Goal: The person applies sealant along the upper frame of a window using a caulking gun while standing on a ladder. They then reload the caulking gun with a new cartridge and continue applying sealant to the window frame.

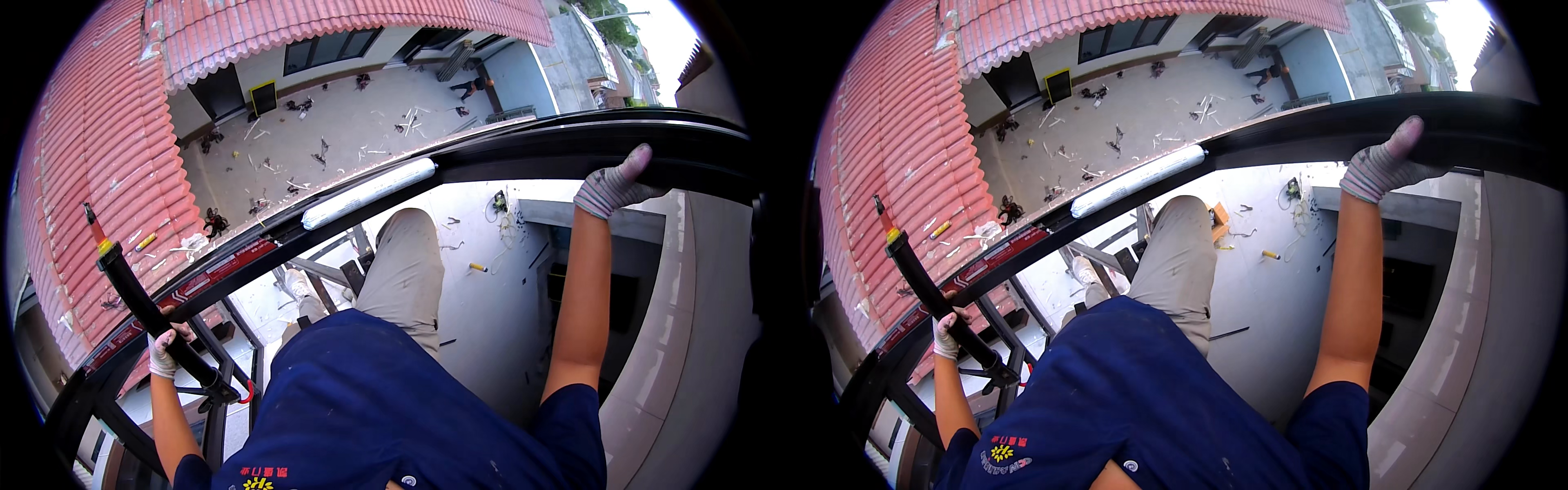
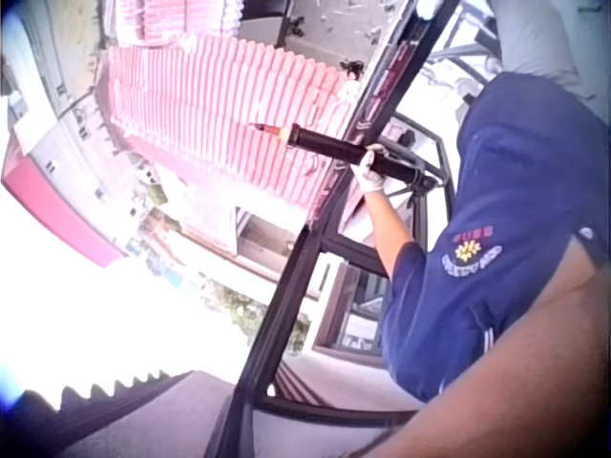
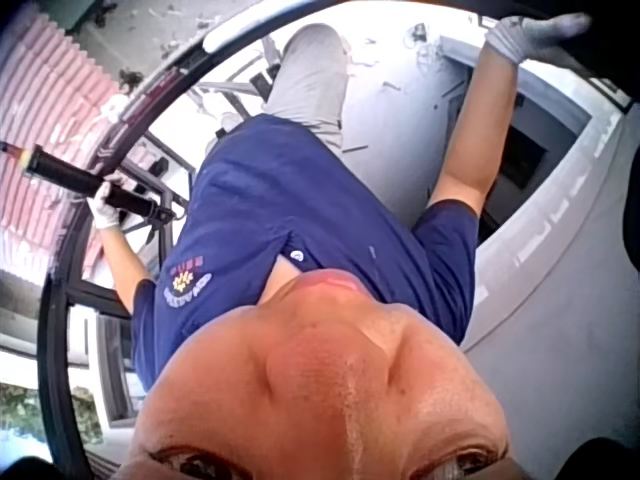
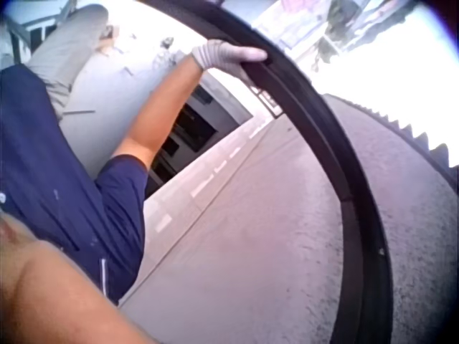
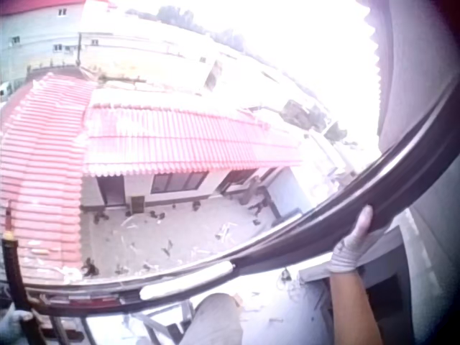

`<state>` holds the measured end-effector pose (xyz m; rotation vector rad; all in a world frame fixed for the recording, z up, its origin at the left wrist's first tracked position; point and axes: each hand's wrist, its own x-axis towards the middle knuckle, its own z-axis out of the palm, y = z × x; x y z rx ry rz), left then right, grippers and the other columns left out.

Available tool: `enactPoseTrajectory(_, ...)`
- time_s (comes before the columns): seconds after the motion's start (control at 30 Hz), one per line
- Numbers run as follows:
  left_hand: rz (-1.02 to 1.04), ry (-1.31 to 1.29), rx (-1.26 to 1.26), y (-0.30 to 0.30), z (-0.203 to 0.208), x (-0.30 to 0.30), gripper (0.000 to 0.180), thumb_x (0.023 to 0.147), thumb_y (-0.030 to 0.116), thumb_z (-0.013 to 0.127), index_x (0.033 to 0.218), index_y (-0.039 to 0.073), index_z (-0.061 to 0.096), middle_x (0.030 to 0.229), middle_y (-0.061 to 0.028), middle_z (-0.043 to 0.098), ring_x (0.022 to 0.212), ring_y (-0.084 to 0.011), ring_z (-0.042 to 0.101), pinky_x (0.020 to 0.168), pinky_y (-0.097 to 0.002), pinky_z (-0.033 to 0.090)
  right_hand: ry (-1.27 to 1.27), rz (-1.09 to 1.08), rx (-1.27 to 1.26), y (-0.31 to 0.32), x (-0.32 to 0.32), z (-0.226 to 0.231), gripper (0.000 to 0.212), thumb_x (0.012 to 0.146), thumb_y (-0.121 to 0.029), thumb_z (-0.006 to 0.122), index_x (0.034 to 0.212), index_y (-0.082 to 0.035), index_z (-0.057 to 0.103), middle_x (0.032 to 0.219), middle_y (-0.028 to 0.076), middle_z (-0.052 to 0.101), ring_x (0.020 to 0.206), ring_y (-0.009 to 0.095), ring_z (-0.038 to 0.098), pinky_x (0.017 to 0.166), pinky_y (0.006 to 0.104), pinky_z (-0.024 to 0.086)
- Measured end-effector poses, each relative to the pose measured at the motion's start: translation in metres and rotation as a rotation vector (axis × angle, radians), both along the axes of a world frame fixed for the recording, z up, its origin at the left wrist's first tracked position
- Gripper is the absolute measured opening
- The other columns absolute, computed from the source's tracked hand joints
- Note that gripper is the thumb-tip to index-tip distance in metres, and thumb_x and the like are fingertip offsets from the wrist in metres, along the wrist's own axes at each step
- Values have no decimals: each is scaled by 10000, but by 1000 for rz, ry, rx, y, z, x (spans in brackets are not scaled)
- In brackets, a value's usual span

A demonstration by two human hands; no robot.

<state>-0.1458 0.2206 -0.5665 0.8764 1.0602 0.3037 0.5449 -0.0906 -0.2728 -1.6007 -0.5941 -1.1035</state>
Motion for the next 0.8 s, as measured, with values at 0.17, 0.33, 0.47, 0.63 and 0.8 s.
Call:
enactPoseTrajectory(0.17, -20, -2, 3, 1, 1, 1, 726, 732, 223, 648, 1359, -66, 422, 731, -138, 643, 674, -257, 634, 654, -365, 565, -3, -3, -19, -3, 1, -1, 815, 762, -364, 780, 1371, -9, 371, 1217, 162, 525, 1089, 256, 581, 993, 374, 531)
enactPoseTrajectory(0.33, -15, 14, 3, 0, 2, 3, 713, 729, 209, 641, 1365, -41, 437, 753, -136, 660, 662, -245, 639, 658, -349, 562, -7, 0, 15, 0, -4, -1, 768, 782, -337, 767, 1364, 5, 401, 1212, 169, 539, 1090, 247, 584, 998, 366, 530)
enactPoseTrajectory(0.47, -25, 22, 6, 4, -9, -13, 728, 719, 251, 645, 1370, -11, 450, 769, -132, 664, 651, -212, 641, 638, -324, 566, -30, -32, -1, -1, -2, -5, 740, 811, -293, 743, 1386, 15, 393, 1243, 185, 534, 1112, 259, 584, 1030, 382, 516)
enactPoseTrajectory(0.63, -24, 33, 19, 1, -7, -8, 722, 716, 254, 638, 1361, -12, 454, 758, -127, 658, 630, -213, 624, 633, -320, 552, -29, -6, -12, 0, -6, -3, 711, 834, -262, 728, 1387, 35, 393, 1267, 205, 526, 1149, 285, 579, 1058, 414, 496)
enactPoseTrajectory(0.8, -37, 57, 6, 3, -4, -5, 700, 730, 257, 638, 1352, -9, 459, 757, -123, 657, 634, -209, 623, 630, -321, 544, -32, -75, -35, -2, -4, -4, 740, 824, -302, 753, 1385, 37, 409, 1273, 205, 538, 1143, 288, 583, 1052, 421, 493)
